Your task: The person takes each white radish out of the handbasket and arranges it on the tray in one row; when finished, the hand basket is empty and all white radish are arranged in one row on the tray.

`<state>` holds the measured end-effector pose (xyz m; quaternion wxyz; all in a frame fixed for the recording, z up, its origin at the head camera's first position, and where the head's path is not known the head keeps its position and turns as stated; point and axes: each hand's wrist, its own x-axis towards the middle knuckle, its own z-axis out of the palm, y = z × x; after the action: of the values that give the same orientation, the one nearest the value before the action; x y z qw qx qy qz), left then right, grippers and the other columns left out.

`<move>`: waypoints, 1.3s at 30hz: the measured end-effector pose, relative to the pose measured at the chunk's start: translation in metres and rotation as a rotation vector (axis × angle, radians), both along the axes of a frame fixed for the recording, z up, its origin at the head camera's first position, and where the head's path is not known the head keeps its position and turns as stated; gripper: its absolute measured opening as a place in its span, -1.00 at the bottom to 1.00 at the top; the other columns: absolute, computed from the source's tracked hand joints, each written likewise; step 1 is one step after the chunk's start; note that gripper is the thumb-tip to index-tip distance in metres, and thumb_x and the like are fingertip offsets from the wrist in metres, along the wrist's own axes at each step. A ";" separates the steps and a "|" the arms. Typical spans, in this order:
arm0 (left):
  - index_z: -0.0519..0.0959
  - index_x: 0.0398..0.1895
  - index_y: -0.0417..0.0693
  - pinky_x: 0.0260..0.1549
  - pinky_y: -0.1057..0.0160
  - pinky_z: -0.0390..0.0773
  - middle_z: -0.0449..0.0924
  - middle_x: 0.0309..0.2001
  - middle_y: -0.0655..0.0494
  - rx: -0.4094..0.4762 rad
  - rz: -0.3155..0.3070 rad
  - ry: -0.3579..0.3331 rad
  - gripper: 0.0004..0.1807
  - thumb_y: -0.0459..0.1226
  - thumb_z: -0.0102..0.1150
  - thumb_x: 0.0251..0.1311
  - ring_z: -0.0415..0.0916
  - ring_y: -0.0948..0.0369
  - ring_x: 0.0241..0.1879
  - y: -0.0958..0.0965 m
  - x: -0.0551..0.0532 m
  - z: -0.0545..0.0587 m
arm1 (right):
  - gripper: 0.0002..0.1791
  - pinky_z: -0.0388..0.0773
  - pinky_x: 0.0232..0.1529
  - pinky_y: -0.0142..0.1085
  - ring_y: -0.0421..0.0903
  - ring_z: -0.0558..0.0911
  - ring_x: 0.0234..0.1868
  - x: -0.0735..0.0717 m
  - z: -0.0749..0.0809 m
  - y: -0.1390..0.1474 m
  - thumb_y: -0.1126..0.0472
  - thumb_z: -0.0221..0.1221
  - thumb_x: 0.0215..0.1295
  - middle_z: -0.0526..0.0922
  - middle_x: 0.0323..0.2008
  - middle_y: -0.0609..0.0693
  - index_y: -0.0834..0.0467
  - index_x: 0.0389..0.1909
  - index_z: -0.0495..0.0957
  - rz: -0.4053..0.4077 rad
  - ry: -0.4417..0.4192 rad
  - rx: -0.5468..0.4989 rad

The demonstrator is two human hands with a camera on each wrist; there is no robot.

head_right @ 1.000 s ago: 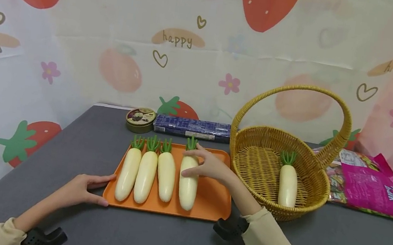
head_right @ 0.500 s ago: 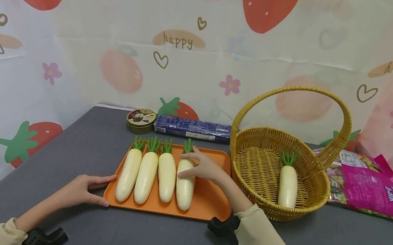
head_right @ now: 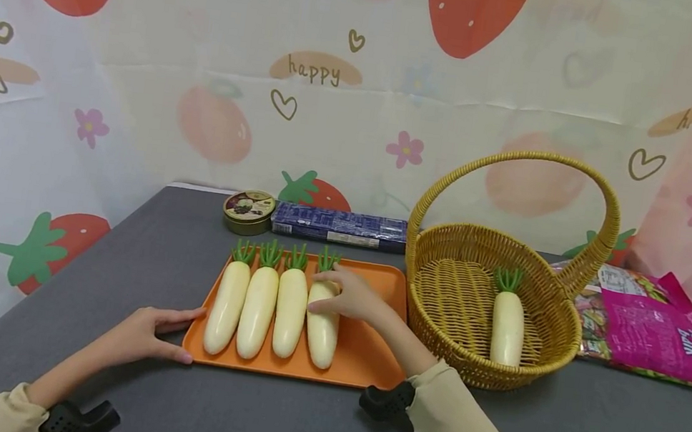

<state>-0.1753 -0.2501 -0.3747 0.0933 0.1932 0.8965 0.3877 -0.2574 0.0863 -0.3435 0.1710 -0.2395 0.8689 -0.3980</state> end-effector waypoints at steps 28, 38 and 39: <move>0.34 0.19 -0.26 -0.05 0.05 0.36 0.36 0.09 -0.24 0.018 -0.017 0.011 -0.18 -0.07 0.37 -0.16 0.30 -0.03 0.09 0.000 -0.001 0.001 | -0.42 0.29 0.00 0.12 0.21 0.28 0.16 0.051 0.076 0.101 0.02 0.15 0.19 0.25 0.21 0.19 0.12 0.22 0.32 -0.010 0.227 0.037; 0.34 0.20 -0.23 -0.04 0.05 0.35 0.35 0.10 -0.20 0.007 -0.014 -0.003 -0.16 -0.03 0.37 -0.18 0.30 0.00 0.10 -0.002 -0.003 -0.003 | -0.47 0.39 -0.14 0.12 0.32 0.30 0.09 0.060 0.078 0.172 0.10 0.06 0.29 0.23 0.19 0.28 0.18 0.24 0.26 -0.139 0.240 0.049; 0.34 0.20 -0.23 -0.04 0.04 0.35 0.35 0.10 -0.21 0.007 -0.011 -0.004 -0.16 -0.03 0.38 -0.18 0.30 -0.01 0.09 -0.002 -0.002 -0.003 | -0.46 0.37 -0.14 0.15 0.34 0.29 0.09 0.058 0.076 0.178 0.10 0.06 0.29 0.21 0.20 0.29 0.19 0.25 0.25 -0.152 0.234 0.058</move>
<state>-0.1776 -0.2522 -0.3774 0.0965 0.1978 0.8939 0.3906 -0.1991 0.2638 -0.2677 0.0447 -0.2127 0.9096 -0.3540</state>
